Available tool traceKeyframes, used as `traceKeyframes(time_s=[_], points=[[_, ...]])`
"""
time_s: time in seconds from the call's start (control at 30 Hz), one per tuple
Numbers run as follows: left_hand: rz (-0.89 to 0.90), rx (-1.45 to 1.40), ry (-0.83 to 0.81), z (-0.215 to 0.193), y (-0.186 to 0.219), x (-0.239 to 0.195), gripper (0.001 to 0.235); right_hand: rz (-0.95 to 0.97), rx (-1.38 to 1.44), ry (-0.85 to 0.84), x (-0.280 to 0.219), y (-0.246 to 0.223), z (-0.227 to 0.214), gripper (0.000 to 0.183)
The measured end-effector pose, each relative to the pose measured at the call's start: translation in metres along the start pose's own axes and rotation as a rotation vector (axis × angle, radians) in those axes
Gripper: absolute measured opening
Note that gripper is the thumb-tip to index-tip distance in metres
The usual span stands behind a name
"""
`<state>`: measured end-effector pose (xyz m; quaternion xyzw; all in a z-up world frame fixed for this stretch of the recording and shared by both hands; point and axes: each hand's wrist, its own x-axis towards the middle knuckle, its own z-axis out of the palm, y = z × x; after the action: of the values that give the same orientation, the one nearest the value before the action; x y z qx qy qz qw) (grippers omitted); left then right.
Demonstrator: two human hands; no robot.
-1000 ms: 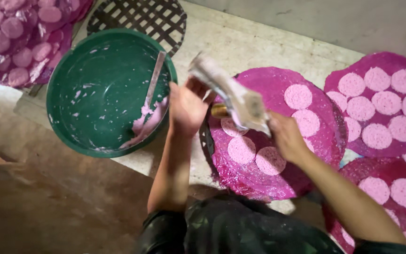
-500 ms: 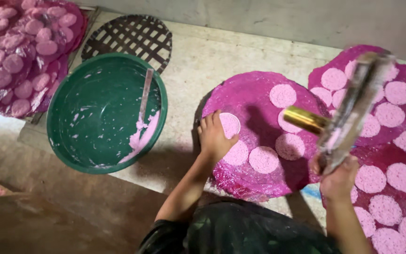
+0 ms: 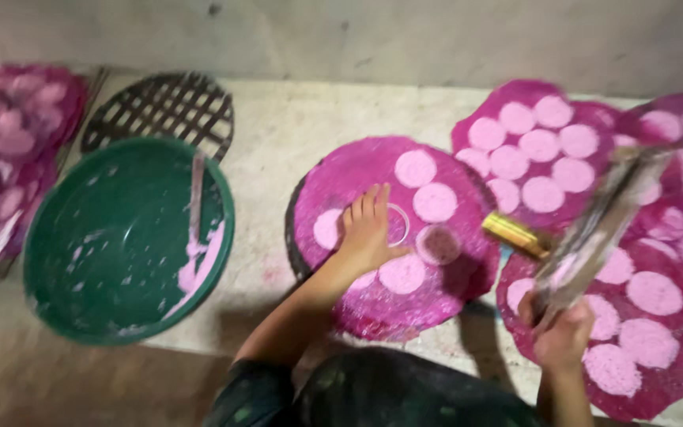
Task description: The person scoops pink paste from a green bowl using a spatula and fills a handheld metal mold. They press the mold onto a pink glittery mat to form circular pads, then release them. This process is repeated to create multiple pads on the mat.
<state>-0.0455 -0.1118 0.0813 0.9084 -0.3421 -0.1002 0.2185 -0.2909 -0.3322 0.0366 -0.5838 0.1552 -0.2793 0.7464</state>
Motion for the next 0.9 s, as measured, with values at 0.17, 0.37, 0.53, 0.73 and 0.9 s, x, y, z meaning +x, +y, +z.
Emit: traceKeyframes(time_s=[0.17, 0.37, 0.53, 0.73, 0.9], points=[[0.472, -0.238, -0.212, -0.073, 0.048, -0.054, 0.087, -0.324, -0.684, -0.5, -0.009, -0.069, 0.039, 0.061], [0.719, -0.509, -0.571, -0.101, 0.038, -0.095, 0.043, -1.001, -0.905, -1.029, 0.032, -0.174, 0.128, 0.058], [0.703, -0.476, -0.64, -0.102, 0.004, -0.13, 0.036, -0.991, -0.657, -1.489, 0.067, -0.197, 0.198, 0.055], [0.369, -0.303, -0.546, -0.156, -0.029, -0.222, 0.021, -0.131, -0.405, -1.789, 0.017, -0.176, 0.24, 0.034], [0.228, -0.167, -0.335, -0.138, -0.133, -0.288, 0.026, 0.143, -0.545, -1.787, 0.0, -0.14, 0.284, 0.037]])
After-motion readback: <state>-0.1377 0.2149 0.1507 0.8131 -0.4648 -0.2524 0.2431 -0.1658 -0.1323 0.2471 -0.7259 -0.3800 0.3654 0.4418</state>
